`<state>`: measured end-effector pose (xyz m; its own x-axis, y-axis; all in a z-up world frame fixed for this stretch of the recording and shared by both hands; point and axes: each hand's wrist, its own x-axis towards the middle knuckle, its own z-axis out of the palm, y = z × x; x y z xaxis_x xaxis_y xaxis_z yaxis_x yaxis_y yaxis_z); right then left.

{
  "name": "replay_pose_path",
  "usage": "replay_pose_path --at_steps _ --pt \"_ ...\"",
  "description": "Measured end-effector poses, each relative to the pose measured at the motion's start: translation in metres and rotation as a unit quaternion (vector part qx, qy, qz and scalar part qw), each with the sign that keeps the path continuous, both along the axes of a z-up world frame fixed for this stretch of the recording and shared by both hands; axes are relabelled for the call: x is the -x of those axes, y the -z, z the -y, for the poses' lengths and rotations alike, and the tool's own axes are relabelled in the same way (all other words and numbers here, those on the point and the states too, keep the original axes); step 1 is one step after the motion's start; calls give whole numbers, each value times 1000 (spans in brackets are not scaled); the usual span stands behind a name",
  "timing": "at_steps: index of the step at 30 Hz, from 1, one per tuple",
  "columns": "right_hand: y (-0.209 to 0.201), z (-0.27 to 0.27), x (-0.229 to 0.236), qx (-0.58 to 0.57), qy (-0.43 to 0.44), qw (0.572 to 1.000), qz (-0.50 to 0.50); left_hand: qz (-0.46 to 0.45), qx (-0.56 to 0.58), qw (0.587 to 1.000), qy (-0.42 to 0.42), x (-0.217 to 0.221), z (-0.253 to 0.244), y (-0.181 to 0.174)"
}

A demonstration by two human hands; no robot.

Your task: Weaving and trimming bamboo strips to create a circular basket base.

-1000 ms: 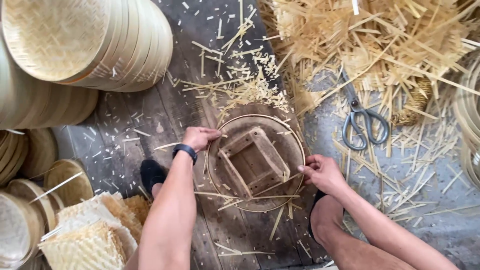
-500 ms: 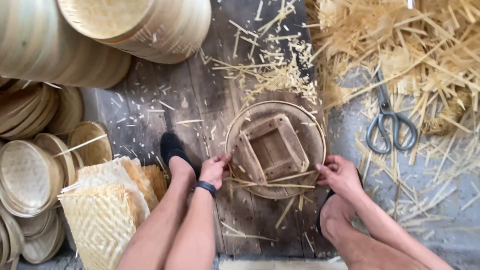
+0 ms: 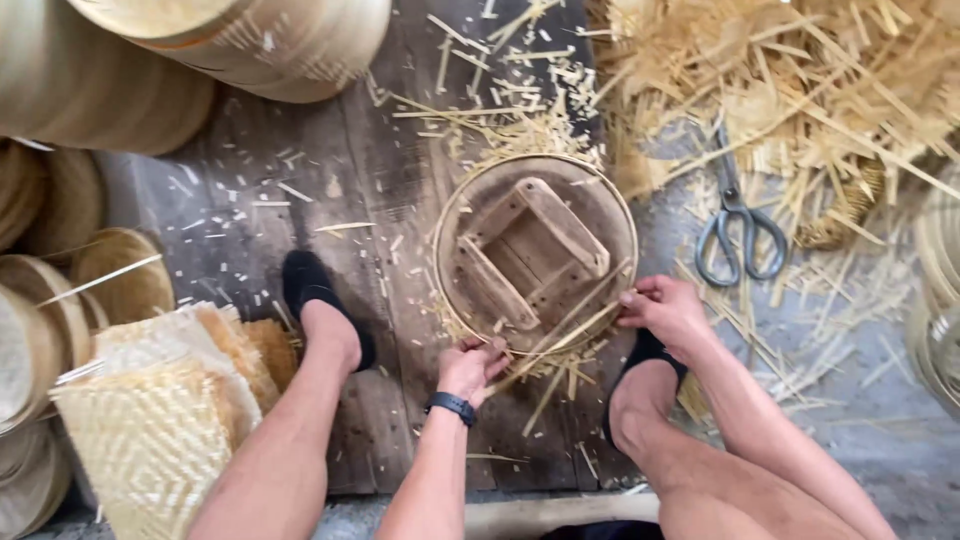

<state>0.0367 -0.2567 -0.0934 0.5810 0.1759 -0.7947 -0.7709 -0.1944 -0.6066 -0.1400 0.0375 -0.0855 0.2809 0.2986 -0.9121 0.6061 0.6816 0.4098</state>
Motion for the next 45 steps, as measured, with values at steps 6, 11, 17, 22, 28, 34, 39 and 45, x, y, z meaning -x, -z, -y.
replay_pose_path --at_steps 6,11,17,22,28,34,39,45 --pt "1 -6 -4 8 9 1000 -10 -35 -61 998 5 -18 11 -15" --pt "-29 4 -22 29 -38 999 -13 -50 -54 997 13 -28 10 -41" --pt "-66 87 -83 -294 349 885 91 4 -28 998 -64 -33 -3 -56" --pt "-89 31 -73 -250 157 918 267 38 -47 996 -63 -45 -17 -51" --pt "-189 -92 -70 -102 -127 963 213 106 -500 827 236 -121 9 -214" --pt "-168 -82 -51 -392 90 915 28 378 -588 660 274 -153 44 -234" --pt "-123 -4 -25 -461 251 851 2 194 -590 741 256 -161 33 -215" --pt "-63 36 0 -356 257 897 35 95 -541 827 123 -174 -63 -243"
